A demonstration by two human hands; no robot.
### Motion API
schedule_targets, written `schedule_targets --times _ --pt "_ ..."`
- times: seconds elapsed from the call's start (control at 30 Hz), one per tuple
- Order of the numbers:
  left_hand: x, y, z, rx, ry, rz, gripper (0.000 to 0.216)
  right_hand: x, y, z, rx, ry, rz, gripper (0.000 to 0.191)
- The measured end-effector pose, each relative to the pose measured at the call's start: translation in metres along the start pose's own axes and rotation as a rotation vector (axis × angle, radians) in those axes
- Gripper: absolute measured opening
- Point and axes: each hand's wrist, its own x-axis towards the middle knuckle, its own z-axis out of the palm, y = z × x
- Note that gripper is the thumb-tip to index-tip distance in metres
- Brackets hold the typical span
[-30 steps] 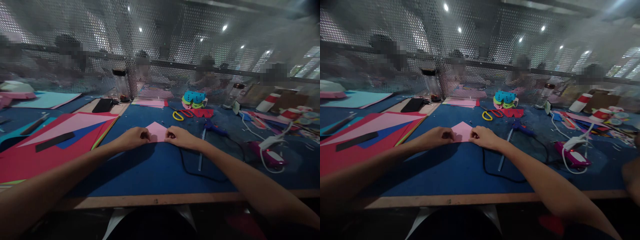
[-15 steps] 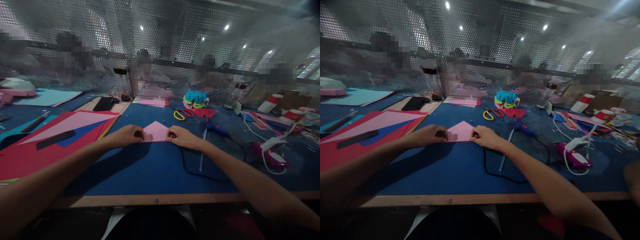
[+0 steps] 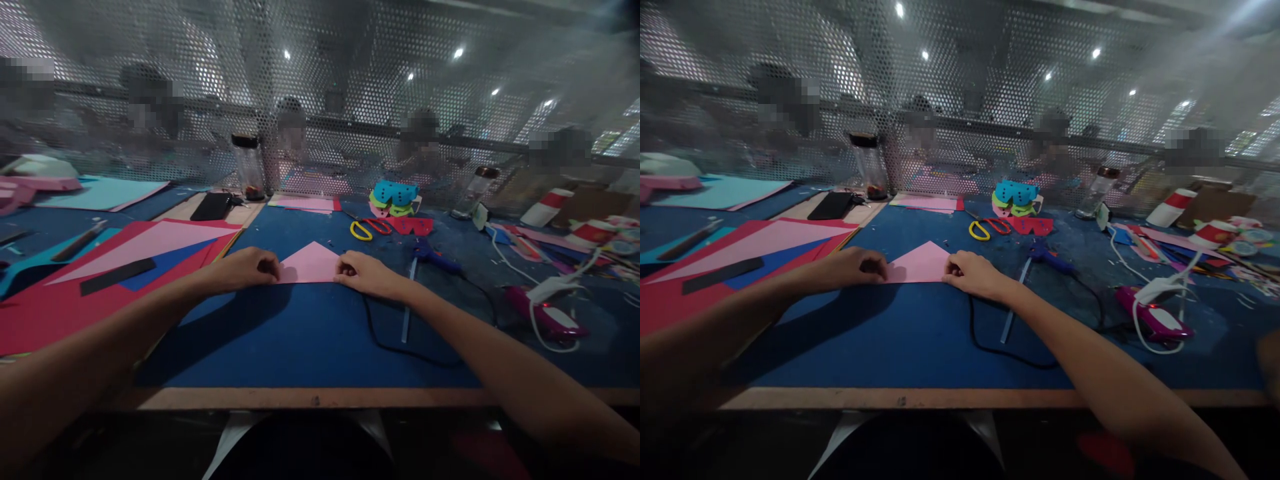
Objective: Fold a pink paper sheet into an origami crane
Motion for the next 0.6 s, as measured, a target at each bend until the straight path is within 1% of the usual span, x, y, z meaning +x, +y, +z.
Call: schedule_targets --times 0.23,0.4,0.6 --pt "-0.005 -0.015 -0.004 0.015 0.024 0.011 0.024 0.0 -0.003 -0.001 0.006 -0.002 0.011 0.008" --pt "-0.012 -0.023 -0.008 0.009 0.017 0.019 0.026 0.0 -0.003 -0.002 0.006 -0.004 0.013 0.009" --pt "-0.015 -0.039 -0.013 0.036 0.021 0.037 0.023 0.0 -0.003 -0.001 0.019 -0.008 0.016 0.009"
